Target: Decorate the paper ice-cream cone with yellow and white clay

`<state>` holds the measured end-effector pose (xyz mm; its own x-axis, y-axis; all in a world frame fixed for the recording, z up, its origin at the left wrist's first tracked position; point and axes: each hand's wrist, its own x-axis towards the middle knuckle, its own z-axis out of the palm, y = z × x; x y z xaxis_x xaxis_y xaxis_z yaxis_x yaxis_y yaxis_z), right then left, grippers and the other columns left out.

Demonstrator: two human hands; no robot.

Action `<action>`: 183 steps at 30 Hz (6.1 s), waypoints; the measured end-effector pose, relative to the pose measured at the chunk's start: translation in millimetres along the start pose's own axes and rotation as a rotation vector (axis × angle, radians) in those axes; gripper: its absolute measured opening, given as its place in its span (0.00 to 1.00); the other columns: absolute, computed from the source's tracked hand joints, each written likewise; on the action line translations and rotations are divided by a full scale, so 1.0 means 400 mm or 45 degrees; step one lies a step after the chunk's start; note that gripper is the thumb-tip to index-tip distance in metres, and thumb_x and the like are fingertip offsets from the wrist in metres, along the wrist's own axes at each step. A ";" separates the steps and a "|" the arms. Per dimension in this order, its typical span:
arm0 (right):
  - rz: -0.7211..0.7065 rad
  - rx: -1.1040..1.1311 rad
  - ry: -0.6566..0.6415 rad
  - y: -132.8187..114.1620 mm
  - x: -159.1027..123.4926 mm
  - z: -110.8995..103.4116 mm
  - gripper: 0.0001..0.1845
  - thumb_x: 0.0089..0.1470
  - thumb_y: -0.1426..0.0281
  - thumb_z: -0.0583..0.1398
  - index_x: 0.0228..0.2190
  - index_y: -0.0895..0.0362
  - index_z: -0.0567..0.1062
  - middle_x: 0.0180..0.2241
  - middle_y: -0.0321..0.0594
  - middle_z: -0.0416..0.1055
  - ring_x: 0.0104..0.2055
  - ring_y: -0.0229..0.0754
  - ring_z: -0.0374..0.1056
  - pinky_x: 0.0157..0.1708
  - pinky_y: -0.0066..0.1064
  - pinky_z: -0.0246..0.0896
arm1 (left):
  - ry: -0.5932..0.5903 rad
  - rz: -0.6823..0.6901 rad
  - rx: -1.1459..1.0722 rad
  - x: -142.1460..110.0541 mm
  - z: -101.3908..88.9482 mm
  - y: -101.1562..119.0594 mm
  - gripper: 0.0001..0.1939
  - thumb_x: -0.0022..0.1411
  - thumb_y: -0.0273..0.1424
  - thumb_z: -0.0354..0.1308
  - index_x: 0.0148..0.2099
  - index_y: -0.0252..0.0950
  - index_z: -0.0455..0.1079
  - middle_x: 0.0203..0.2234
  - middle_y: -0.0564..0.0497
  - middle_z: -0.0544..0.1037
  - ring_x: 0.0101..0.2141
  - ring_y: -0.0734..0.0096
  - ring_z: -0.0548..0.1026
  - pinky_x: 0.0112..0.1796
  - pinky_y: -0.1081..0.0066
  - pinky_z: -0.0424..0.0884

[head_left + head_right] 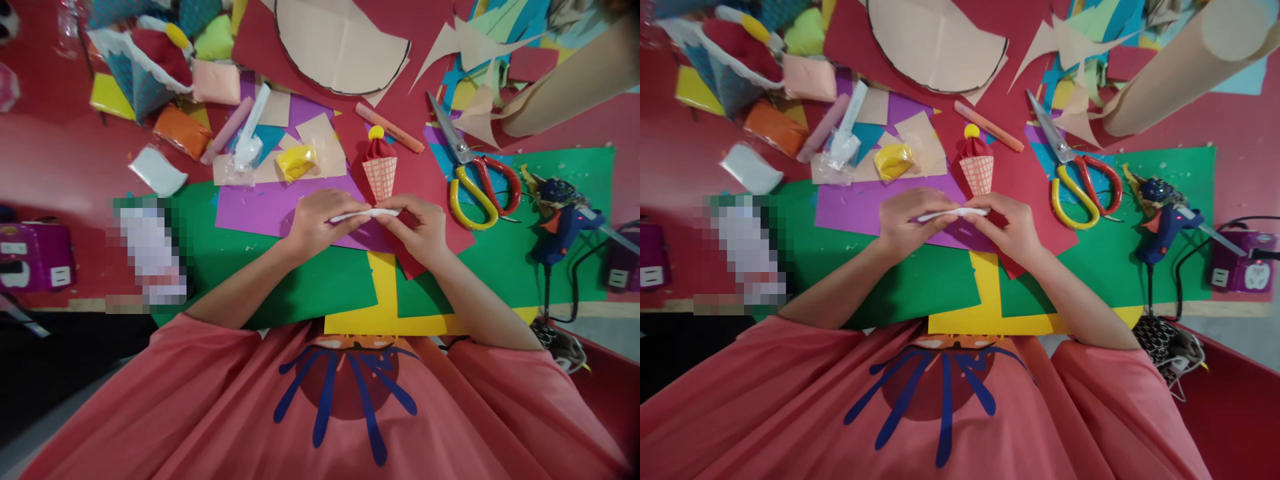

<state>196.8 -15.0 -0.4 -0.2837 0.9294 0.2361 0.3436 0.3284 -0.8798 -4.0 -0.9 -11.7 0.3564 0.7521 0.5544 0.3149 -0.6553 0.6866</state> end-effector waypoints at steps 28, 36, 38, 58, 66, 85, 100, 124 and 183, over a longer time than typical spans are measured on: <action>-0.111 0.078 -0.021 0.009 0.003 0.002 0.11 0.55 0.67 0.64 0.41 0.53 0.75 0.39 0.37 0.78 0.38 0.37 0.74 0.37 0.30 0.70 | 0.044 0.099 0.019 0.001 0.008 -0.002 0.05 0.63 0.31 0.61 0.40 0.37 0.72 0.32 0.52 0.83 0.35 0.73 0.81 0.40 0.73 0.77; -0.015 -0.003 -0.029 -0.005 0.002 -0.001 0.06 0.56 0.66 0.62 0.35 0.54 0.77 0.33 0.36 0.79 0.35 0.36 0.75 0.35 0.29 0.70 | 0.054 0.116 0.019 0.004 0.009 -0.003 0.05 0.62 0.33 0.62 0.35 0.37 0.73 0.27 0.57 0.83 0.28 0.79 0.80 0.44 0.72 0.77; 0.029 -0.006 -0.025 -0.008 0.002 -0.001 0.07 0.56 0.64 0.63 0.33 0.54 0.78 0.32 0.36 0.80 0.33 0.36 0.75 0.34 0.29 0.70 | 0.066 0.109 0.015 0.004 0.009 -0.002 0.05 0.62 0.33 0.62 0.35 0.37 0.74 0.27 0.56 0.83 0.27 0.79 0.80 0.44 0.72 0.77; -0.001 0.047 -0.028 -0.002 0.002 0.002 0.07 0.56 0.66 0.62 0.37 0.53 0.76 0.35 0.36 0.79 0.36 0.36 0.74 0.36 0.29 0.71 | -0.050 -0.084 0.025 0.001 0.000 0.009 0.17 0.62 0.37 0.62 0.51 0.37 0.72 0.36 0.50 0.82 0.36 0.74 0.80 0.40 0.75 0.74; -0.014 0.102 -0.018 0.005 0.003 0.003 0.10 0.54 0.65 0.64 0.40 0.53 0.75 0.38 0.36 0.78 0.38 0.37 0.75 0.38 0.30 0.71 | 0.036 0.008 0.077 0.003 0.007 0.003 0.07 0.63 0.35 0.61 0.38 0.37 0.74 0.29 0.54 0.83 0.30 0.76 0.80 0.33 0.75 0.74; 0.022 0.105 0.043 0.006 0.002 0.005 0.21 0.53 0.54 0.63 0.45 0.52 0.74 0.39 0.37 0.77 0.38 0.39 0.74 0.37 0.32 0.71 | -0.090 -0.245 0.001 0.001 0.002 0.007 0.14 0.63 0.42 0.59 0.37 0.36 0.74 0.30 0.52 0.81 0.31 0.77 0.78 0.35 0.76 0.72; -0.032 0.056 0.005 0.001 0.001 0.003 0.08 0.56 0.63 0.62 0.36 0.54 0.77 0.33 0.37 0.78 0.34 0.36 0.73 0.35 0.30 0.69 | 0.011 -0.081 -0.092 -0.006 0.007 0.008 0.09 0.62 0.36 0.61 0.39 0.36 0.76 0.31 0.50 0.83 0.32 0.75 0.81 0.34 0.77 0.75; -0.026 0.078 0.033 -0.004 0.002 0.000 0.11 0.53 0.65 0.65 0.40 0.53 0.77 0.37 0.37 0.79 0.36 0.37 0.75 0.35 0.30 0.71 | 0.000 -0.179 0.068 0.000 0.000 0.019 0.09 0.63 0.37 0.60 0.36 0.36 0.75 0.28 0.53 0.82 0.29 0.78 0.80 0.32 0.79 0.73; 0.002 0.125 0.018 -0.006 -0.006 -0.004 0.13 0.54 0.60 0.64 0.39 0.52 0.79 0.31 0.33 0.80 0.33 0.36 0.77 0.36 0.28 0.72 | 0.021 0.030 0.021 0.006 -0.009 0.019 0.08 0.63 0.35 0.61 0.35 0.37 0.75 0.24 0.53 0.81 0.25 0.77 0.77 0.29 0.76 0.70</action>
<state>197.9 -17.8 1.8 -0.2703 0.9323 0.2402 0.2545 0.3098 -0.9161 -3.7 -3.8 -3.4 0.3493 0.7373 0.5782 0.3211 -0.6739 0.6654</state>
